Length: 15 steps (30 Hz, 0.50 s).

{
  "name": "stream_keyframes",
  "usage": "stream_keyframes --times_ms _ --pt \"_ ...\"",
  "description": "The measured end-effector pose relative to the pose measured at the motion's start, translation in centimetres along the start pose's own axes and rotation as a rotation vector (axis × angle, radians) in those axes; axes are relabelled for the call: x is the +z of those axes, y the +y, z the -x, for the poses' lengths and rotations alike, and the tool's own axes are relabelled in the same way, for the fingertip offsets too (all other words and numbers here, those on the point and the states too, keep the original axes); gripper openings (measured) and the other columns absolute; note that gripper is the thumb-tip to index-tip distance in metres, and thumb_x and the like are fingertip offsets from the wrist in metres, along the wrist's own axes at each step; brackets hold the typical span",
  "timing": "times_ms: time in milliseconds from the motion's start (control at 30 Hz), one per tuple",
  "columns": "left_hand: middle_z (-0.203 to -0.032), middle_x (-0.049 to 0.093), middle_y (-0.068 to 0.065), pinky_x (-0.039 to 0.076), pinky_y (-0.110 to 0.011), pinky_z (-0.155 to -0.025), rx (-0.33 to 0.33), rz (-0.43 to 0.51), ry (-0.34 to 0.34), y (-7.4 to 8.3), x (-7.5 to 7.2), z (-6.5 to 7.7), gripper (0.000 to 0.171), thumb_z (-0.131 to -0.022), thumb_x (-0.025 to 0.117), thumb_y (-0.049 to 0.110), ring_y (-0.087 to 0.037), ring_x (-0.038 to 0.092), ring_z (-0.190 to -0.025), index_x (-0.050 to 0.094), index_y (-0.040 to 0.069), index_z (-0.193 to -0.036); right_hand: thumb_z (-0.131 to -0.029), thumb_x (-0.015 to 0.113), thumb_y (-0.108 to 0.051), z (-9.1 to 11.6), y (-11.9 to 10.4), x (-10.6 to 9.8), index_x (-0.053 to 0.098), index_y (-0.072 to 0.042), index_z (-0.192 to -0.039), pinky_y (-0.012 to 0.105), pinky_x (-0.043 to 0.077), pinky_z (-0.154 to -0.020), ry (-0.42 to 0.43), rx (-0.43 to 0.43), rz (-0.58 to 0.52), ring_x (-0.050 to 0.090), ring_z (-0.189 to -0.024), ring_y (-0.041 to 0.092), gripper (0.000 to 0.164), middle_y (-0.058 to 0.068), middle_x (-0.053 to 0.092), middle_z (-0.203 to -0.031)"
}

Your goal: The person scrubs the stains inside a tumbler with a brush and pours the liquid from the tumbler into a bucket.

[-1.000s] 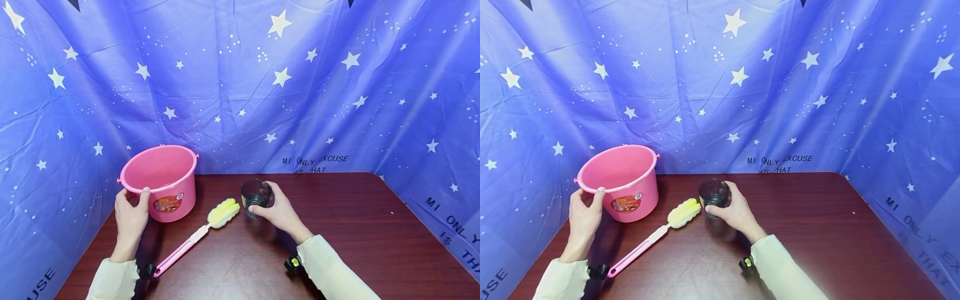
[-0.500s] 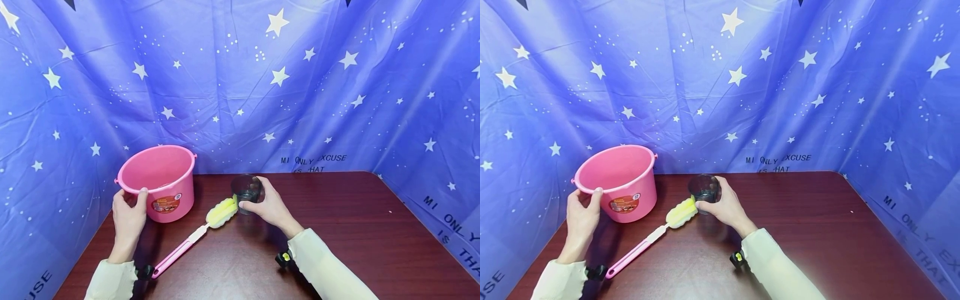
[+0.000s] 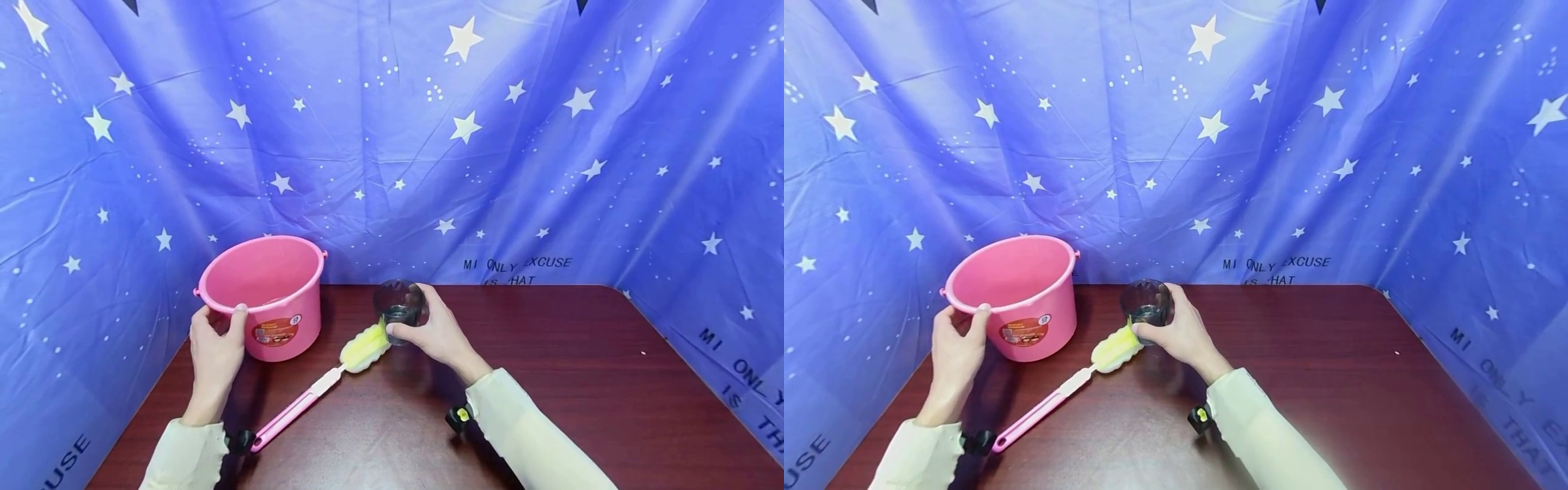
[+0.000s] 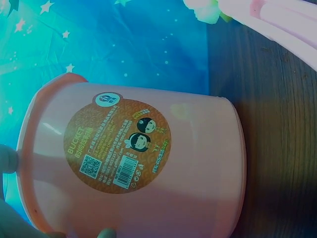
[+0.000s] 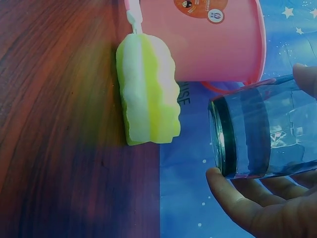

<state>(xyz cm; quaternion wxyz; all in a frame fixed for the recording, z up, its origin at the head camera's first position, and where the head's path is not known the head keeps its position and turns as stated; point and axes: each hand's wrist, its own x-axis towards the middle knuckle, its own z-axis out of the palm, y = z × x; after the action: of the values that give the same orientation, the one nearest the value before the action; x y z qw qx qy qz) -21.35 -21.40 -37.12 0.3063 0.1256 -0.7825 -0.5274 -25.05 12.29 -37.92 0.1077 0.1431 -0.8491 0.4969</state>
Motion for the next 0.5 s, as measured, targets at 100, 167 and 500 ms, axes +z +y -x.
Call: stream_keyframes --times_ms 100,167,500 --pt "-0.125 0.045 -0.02 0.04 -0.047 -0.098 -0.007 0.003 -0.003 0.0 0.0 0.0 0.06 -0.091 0.06 0.035 -0.033 0.05 -0.114 0.04 -0.004 -0.133 -0.068 0.084 -0.039 -0.2 -0.2 0.1 0.046 -0.018 -0.13 0.038 0.048 -0.084 -0.004 -0.004 -0.004 0.057 -0.1 0.017 0.075 0.001 0.058 -0.116" --pt "-0.126 0.045 -0.02 0.04 -0.048 -0.098 -0.013 0.001 -0.005 0.0 0.0 0.0 0.061 -0.091 0.06 0.035 -0.033 0.049 -0.115 0.04 -0.004 -0.133 -0.068 0.084 -0.039 -0.4 -0.4 0.1 0.046 -0.018 -0.13 0.037 0.049 -0.083 -0.006 -0.007 -0.001 0.058 -0.098 0.017 0.075 0.001 0.058 -0.116" --pt "-0.125 0.046 -0.018 0.04 -0.045 -0.098 -0.018 -0.015 -0.002 0.0 0.0 0.0 0.06 -0.091 0.06 0.036 -0.03 0.05 -0.114 0.04 -0.003 -0.133 -0.066 0.084 -0.038 -1.2 -1.2 0.4 0.046 -0.017 -0.131 0.043 0.049 -0.084 -0.007 -0.023 0.0 0.058 -0.097 0.017 0.078 0.002 0.06 -0.114"
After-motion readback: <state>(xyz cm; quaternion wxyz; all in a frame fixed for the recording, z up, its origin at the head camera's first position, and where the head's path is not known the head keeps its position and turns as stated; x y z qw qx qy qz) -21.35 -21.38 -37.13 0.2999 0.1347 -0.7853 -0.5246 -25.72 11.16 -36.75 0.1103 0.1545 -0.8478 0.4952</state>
